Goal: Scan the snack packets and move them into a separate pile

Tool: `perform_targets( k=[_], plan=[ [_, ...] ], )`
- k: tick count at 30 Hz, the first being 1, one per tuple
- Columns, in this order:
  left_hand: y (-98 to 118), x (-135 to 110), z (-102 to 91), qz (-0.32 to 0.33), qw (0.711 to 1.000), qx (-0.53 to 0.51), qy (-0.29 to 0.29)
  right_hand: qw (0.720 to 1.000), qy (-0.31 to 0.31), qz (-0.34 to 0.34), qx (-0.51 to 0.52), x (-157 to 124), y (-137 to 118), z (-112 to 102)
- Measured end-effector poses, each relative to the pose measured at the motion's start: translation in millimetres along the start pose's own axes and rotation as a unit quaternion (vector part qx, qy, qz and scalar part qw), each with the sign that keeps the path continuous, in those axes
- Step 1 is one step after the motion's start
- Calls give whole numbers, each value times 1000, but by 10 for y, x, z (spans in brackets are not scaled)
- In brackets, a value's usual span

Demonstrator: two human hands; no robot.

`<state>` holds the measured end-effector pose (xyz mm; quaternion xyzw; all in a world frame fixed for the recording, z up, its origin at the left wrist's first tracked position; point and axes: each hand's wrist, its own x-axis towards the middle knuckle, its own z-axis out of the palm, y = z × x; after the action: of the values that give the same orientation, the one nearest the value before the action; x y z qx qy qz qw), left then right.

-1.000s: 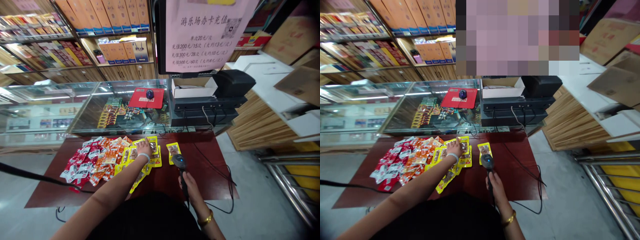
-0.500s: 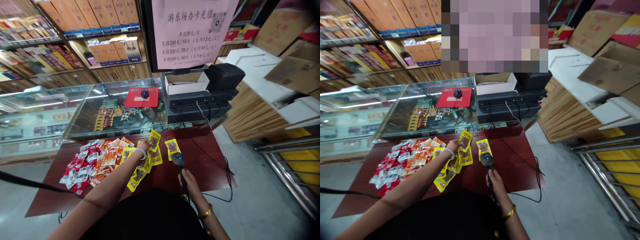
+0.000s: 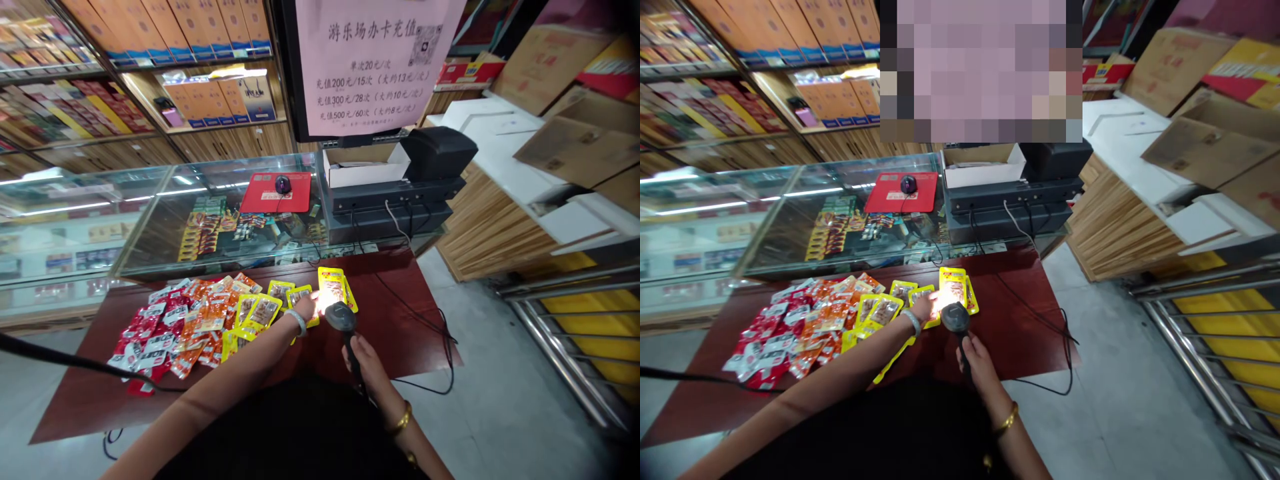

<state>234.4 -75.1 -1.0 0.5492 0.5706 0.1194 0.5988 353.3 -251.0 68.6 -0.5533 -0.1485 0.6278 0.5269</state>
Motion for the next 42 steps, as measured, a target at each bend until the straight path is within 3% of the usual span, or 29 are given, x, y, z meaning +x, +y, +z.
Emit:
perform_targets(
  k=[3,5,8,11,13,16,24,29,33,42],
  plan=[
    [74,1,30,12,997,-12,-79,1000,22,9,-1,-30,10,-59],
    [105,-7,-31,54,993,34,-100,999,33,19,-2,-39,29,-104],
    [86,-60,-251,83,968,237,-2,999,44,31,-10,-39,57,-146],
    [13,-156,-499,37,897,429,96,998,49,33,-5,-26,79,-141],
    [-33,-210,-604,15,864,491,113,998,51,31,5,-12,99,-124],
    [-61,-224,-661,0,845,525,103,998,44,37,10,8,141,-105],
    [76,-109,-651,7,842,531,92,999,30,31,-12,-18,206,-129],
    [67,-200,-616,-20,900,429,69,998,42,33,-12,-45,253,-172],
    [2,-319,-581,12,940,335,70,998,44,33,0,-93,224,-182],
    [3,-421,-257,43,956,290,26,999,23,16,26,-114,88,-125]
  ],
)
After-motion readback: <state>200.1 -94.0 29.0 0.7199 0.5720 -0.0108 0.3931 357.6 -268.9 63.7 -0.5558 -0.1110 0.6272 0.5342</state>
